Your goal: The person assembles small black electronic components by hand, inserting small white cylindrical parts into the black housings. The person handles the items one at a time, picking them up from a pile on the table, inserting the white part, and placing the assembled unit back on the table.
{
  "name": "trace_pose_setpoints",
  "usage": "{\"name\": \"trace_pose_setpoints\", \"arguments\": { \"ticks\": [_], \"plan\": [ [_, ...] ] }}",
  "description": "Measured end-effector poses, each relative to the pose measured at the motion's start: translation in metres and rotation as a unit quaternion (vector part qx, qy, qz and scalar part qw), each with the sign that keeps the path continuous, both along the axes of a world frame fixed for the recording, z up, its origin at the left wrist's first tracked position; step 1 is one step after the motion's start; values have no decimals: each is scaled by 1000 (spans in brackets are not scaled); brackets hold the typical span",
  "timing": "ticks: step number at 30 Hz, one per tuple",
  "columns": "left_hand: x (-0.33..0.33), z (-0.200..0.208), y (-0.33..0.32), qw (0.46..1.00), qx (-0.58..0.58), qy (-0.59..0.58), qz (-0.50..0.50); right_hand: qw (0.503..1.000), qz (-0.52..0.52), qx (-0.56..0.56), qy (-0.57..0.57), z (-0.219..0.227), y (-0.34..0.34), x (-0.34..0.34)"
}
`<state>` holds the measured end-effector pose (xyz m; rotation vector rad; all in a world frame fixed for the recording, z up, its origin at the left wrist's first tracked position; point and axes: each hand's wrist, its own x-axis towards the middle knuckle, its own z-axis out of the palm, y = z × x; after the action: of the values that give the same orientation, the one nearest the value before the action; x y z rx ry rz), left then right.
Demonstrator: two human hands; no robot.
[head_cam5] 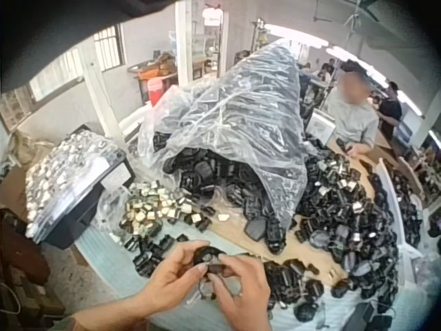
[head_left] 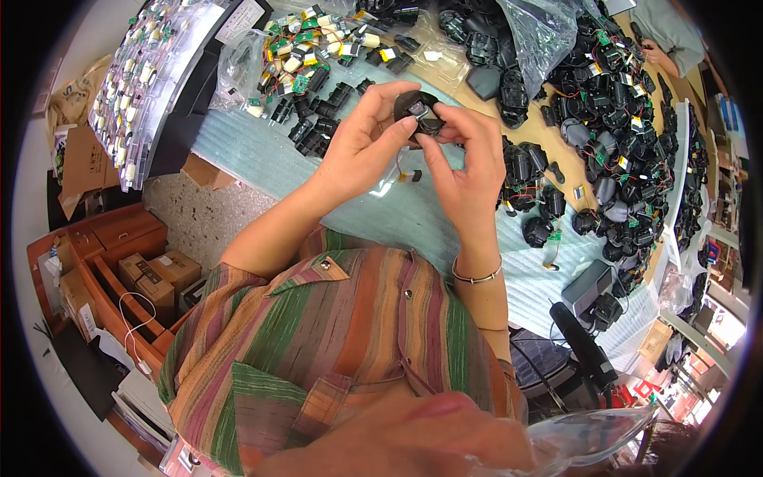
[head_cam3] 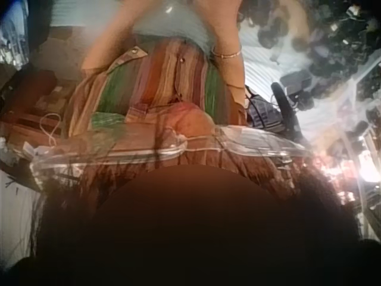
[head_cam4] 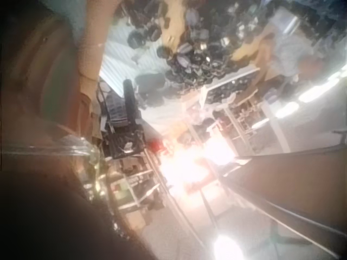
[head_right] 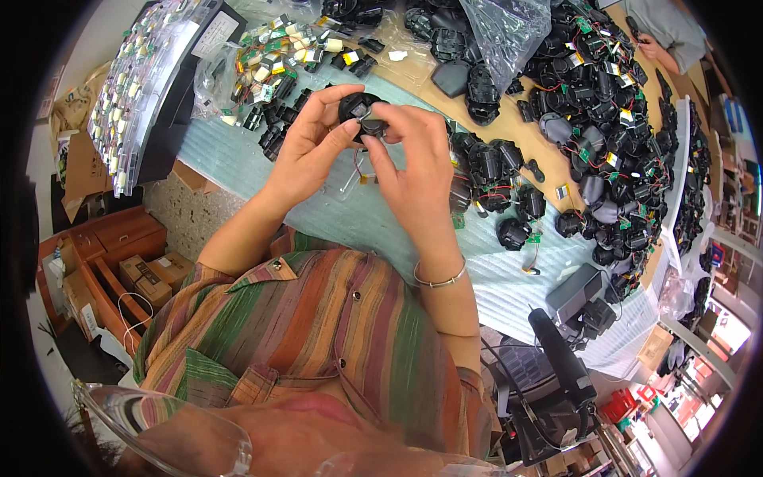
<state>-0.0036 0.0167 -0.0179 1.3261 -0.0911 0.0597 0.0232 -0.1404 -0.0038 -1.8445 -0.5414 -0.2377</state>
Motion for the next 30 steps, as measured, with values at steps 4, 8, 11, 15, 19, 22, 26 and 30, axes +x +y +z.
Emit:
{"name": "trace_pose_setpoints", "arguments": {
  "ticks": [4,8,11,15,19,22,26,30],
  "plan": [
    [1,4,-1,999,-26,19,14,997,-34,7,-67,-11,1,2],
    [1,7,-1,999,-37,19,16,978,-69,-40,-190,-18,5,6],
    [-1,5,0,999,-38,33,19,973,-72,-44,-215,-19,6,6],
    [0,6,0,999,-33,29,8,966,-72,-34,-247,-21,8,7],
    [-4,8,0,999,-34,21,7,961,-72,-44,-263,-22,8,7],
    [-2,2,-4,998,-2,-55,13,963,-62,-45,-259,-25,4,9],
    [0,-1,-1,997,-2,-71,20,982,-60,7,-179,-10,2,8],
    [-1,6,-1,997,5,-65,34,991,16,129,13,-20,1,11]
  ]
}}
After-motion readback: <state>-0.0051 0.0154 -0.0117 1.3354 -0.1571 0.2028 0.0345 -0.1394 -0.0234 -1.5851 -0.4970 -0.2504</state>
